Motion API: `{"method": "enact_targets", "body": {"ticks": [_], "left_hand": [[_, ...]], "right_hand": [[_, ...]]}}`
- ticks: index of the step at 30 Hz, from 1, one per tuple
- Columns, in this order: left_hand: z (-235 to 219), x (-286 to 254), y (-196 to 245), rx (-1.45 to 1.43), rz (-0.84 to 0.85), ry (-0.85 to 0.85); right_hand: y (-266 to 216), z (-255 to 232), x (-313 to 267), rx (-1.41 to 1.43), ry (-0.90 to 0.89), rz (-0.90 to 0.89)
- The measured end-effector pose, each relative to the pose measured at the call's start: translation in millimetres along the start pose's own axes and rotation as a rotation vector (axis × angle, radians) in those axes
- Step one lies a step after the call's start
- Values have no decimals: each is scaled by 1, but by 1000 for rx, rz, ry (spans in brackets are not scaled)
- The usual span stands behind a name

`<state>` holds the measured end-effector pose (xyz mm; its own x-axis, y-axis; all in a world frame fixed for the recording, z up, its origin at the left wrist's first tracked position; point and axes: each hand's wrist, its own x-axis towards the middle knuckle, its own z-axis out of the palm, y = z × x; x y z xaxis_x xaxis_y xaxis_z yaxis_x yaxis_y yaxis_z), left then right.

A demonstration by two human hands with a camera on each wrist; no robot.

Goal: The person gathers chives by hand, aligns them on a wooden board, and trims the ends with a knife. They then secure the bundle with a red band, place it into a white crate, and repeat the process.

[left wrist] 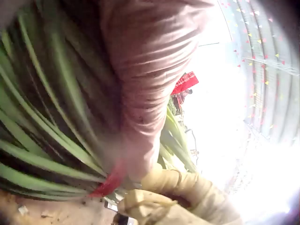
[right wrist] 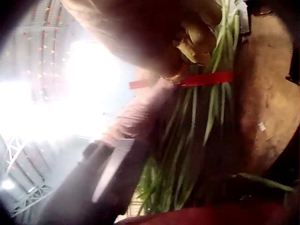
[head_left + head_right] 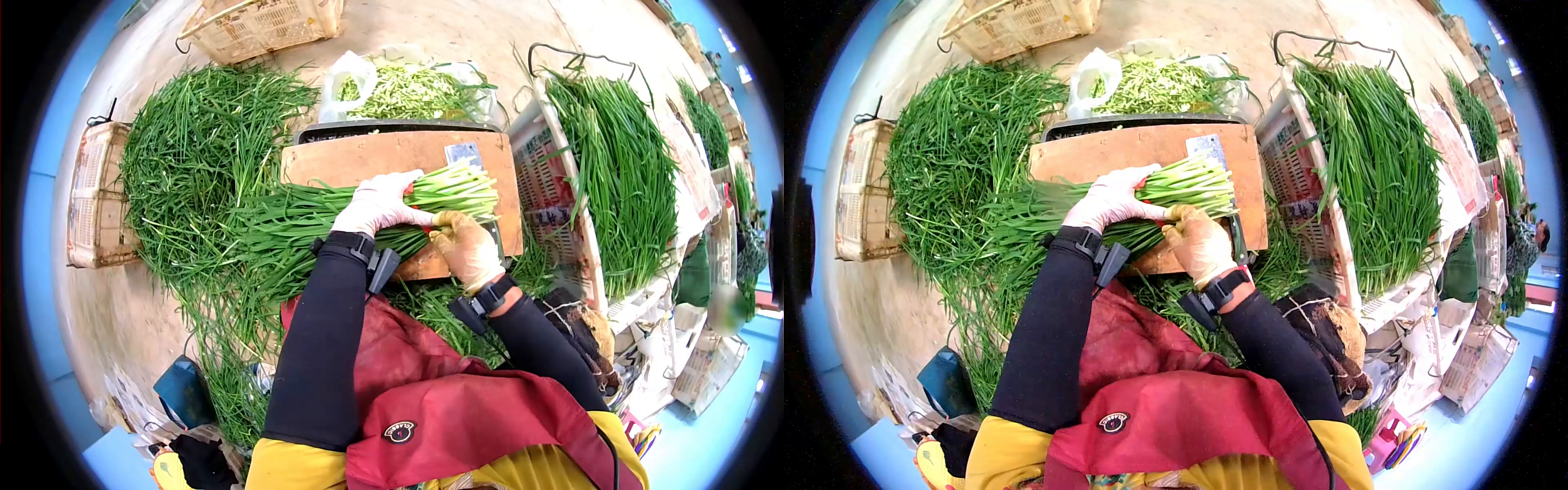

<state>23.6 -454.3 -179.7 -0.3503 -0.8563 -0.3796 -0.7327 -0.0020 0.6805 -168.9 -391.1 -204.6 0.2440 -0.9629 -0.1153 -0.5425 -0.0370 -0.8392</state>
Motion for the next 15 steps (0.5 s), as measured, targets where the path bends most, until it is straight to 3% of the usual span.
{"method": "enact_targets", "body": {"ticks": [3, 5, 7, 9, 15], "left_hand": [[2, 1, -8, -55, 14, -2], [-3, 6, -14, -154, 0, -78], [-7, 11, -15, -183, 12, -215], [-12, 16, -17, -209, -28, -255], [-18, 25, -14, -119, 22, -358]], "right_hand": [[9, 8, 2, -25, 13, 44], [11, 14, 3, -118, 136, -81], [6, 9, 3, -186, 111, -59], [12, 8, 5, -238, 77, -236], [-3, 16, -6, -217, 123, -210]]}}
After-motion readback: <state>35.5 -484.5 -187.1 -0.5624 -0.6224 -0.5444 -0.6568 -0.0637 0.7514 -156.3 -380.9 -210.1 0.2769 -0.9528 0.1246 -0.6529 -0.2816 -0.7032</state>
